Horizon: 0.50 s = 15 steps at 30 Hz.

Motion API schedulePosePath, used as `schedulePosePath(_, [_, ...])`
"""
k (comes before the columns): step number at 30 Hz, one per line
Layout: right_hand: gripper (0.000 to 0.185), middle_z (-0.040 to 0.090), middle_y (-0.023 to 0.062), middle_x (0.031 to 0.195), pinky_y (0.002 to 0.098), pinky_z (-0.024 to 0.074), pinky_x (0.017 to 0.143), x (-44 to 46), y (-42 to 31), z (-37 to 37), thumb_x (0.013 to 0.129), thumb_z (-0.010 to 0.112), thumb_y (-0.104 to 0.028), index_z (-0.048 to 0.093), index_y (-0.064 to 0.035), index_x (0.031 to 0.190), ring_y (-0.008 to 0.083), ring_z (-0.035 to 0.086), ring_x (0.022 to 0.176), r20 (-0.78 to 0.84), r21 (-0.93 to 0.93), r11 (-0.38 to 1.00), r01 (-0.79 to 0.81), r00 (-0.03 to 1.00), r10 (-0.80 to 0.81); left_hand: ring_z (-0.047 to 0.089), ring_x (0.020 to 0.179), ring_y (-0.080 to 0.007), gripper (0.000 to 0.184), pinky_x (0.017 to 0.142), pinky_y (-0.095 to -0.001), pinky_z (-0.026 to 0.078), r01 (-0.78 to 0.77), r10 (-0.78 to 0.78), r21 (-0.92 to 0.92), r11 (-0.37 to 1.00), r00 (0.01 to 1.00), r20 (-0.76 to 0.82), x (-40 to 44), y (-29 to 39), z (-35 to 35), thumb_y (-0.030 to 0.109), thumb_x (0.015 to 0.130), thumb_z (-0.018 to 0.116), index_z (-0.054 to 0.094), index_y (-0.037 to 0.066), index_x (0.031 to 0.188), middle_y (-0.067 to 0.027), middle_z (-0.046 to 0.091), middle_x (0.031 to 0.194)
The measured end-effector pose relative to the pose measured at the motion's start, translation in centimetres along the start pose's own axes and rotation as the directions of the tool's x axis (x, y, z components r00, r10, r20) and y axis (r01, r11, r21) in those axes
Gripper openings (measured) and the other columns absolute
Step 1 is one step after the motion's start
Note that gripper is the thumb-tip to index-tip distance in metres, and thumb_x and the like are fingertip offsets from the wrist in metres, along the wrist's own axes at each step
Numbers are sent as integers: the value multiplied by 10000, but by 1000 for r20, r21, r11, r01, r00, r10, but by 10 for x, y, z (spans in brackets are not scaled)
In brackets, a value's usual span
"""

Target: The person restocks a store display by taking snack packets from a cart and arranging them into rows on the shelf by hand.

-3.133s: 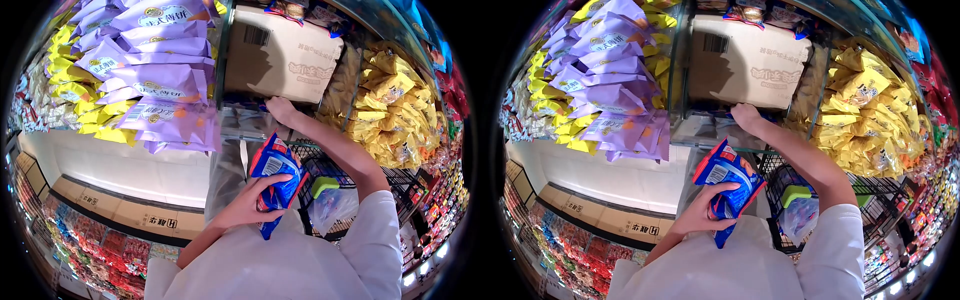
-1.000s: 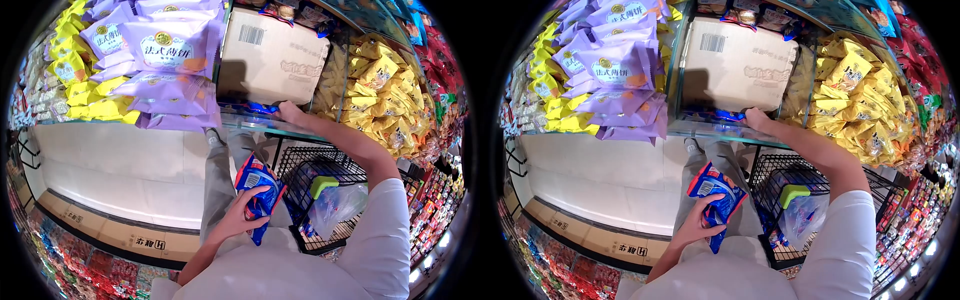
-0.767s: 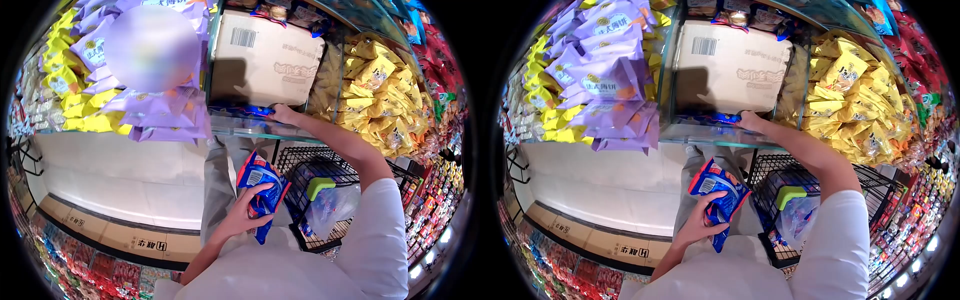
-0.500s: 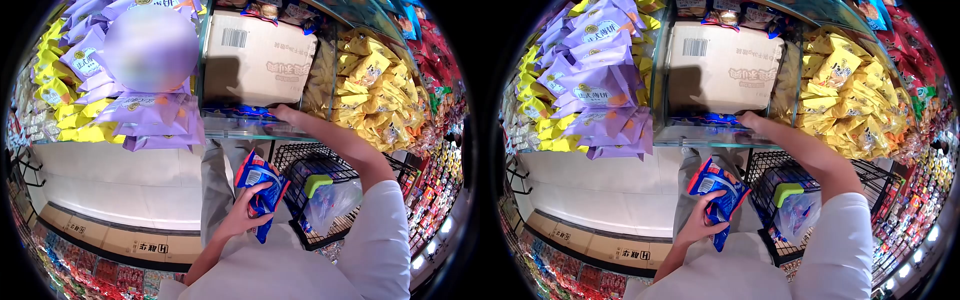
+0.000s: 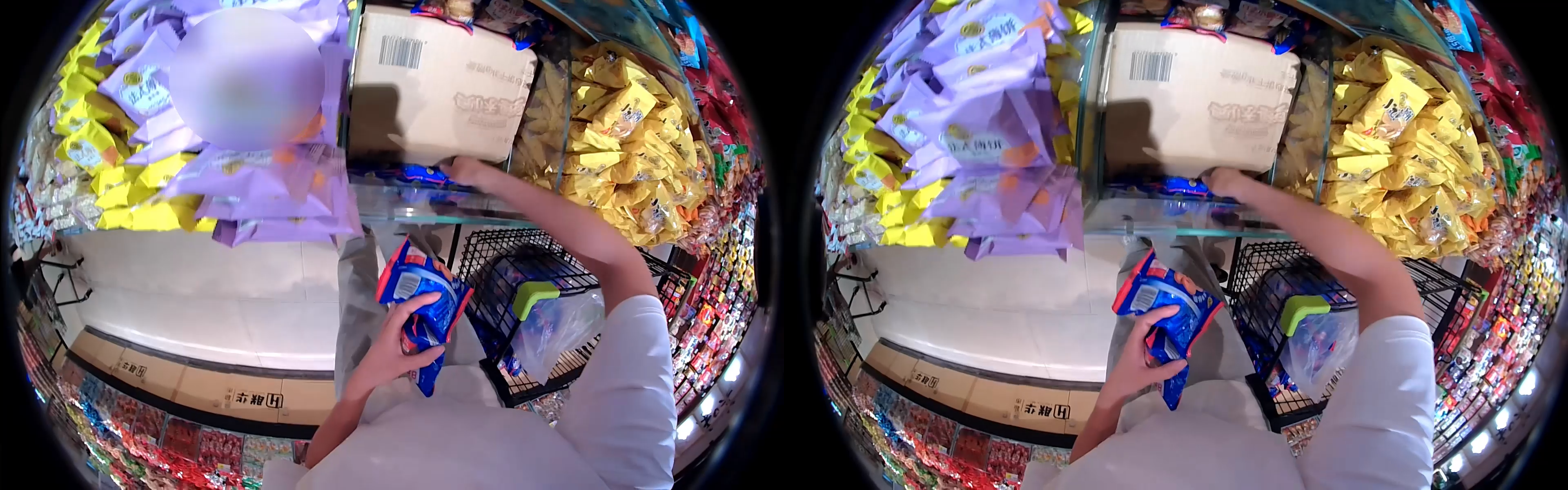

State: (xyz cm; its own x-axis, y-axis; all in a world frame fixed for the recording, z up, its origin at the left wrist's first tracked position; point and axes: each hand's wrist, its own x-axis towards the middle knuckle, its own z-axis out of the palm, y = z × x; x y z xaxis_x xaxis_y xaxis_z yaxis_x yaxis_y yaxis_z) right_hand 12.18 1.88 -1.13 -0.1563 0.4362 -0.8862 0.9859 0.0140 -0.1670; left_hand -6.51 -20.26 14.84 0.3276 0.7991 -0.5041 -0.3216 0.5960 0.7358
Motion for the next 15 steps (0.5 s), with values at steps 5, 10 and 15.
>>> schedulePosePath(5, [303,555,6,682,188,373,508,-42,-13,-40,852,501,-328,609,-46,825,55,468,582,21,559,829,9,999,-25,429,1028,-198,649,867,-286,371,65,-66,-112,992,998,-11,-16,-12,-5,48,667,692,396,128,1238,-106,385,1130])
schedulePosePath(10, [327,621,73,921,273,431,820,-124,-32,-57,882,428,-267,577,-5,1007,148,576,872,-288,688,688,230,957,-31,425,1035,-177,642,870,-275,368,-8,8,-64,998,1000,-1,-35,-20,-10,23,667,680,397,121,1235,-97,398,1119])
schedulePosePath(15, [337,597,171,953,295,438,838,-207,-48,-30,905,367,-180,505,100,1028,190,575,905,-744,655,334,677,654,135,473,969,-124,664,827,-258,408,-11,20,-148,989,998,65,-54,-29,-19,-15,690,649,340,112,1264,-71,416,1126])
